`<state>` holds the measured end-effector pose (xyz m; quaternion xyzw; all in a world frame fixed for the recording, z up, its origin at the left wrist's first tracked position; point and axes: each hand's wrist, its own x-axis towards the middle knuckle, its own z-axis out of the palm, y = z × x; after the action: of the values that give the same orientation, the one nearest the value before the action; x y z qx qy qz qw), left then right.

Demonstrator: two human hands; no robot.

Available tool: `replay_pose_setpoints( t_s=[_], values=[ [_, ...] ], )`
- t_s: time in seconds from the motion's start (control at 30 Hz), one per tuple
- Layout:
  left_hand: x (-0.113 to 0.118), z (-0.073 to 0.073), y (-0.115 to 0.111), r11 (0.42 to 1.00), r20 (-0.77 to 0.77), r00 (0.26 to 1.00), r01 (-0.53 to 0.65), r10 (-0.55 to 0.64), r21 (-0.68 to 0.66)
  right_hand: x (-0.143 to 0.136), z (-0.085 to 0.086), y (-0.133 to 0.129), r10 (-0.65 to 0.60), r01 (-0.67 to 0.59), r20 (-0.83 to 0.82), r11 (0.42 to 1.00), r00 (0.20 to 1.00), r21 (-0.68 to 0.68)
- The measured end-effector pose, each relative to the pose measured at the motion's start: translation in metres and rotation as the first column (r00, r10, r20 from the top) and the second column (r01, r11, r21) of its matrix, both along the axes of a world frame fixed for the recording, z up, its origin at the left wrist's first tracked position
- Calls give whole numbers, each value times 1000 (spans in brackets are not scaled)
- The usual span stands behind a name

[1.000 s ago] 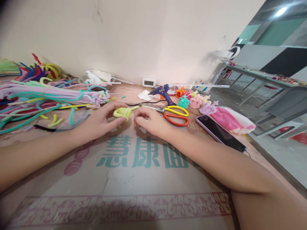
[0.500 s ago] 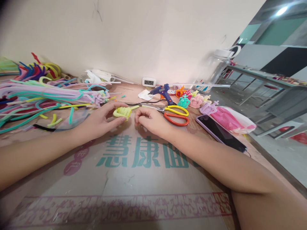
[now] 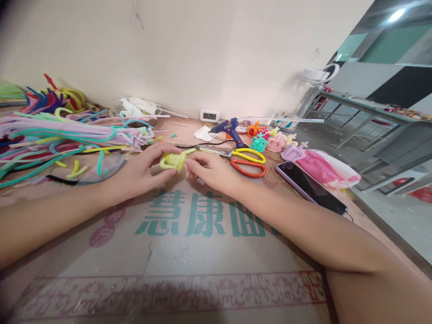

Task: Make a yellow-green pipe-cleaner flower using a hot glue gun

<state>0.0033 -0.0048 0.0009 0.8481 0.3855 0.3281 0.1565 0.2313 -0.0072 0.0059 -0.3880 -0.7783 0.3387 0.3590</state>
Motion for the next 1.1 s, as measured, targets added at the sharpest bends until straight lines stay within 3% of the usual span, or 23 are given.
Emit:
replay_pose_setpoints(
  t_s=[0.2, 0.37, 0.6, 0.83, 1.1],
  values=[
    [-1, -1, 1, 1000, -17, 1000, -15, 15, -5, -4, -1, 0, 8, -19, -98, 993, 995, -114],
    [-1, -1, 1, 1000, -12, 1000, -1, 1, -2, -4, -1, -1, -20, 11, -92, 995, 996, -101],
    [0, 0, 0, 1000, -15, 1000, 21, -21, 13, 1, -1, 2, 23, -25, 39, 999, 999, 42],
    [3, 3, -1, 1000, 22, 1000, -11, 11, -16, -3, -3, 3, 5, -11, -78, 997, 997, -82],
    [3, 3, -1, 1000, 13, 1000, -9, 9, -23, 0, -2, 3, -41, 41, 3, 999, 999, -7]
  ],
)
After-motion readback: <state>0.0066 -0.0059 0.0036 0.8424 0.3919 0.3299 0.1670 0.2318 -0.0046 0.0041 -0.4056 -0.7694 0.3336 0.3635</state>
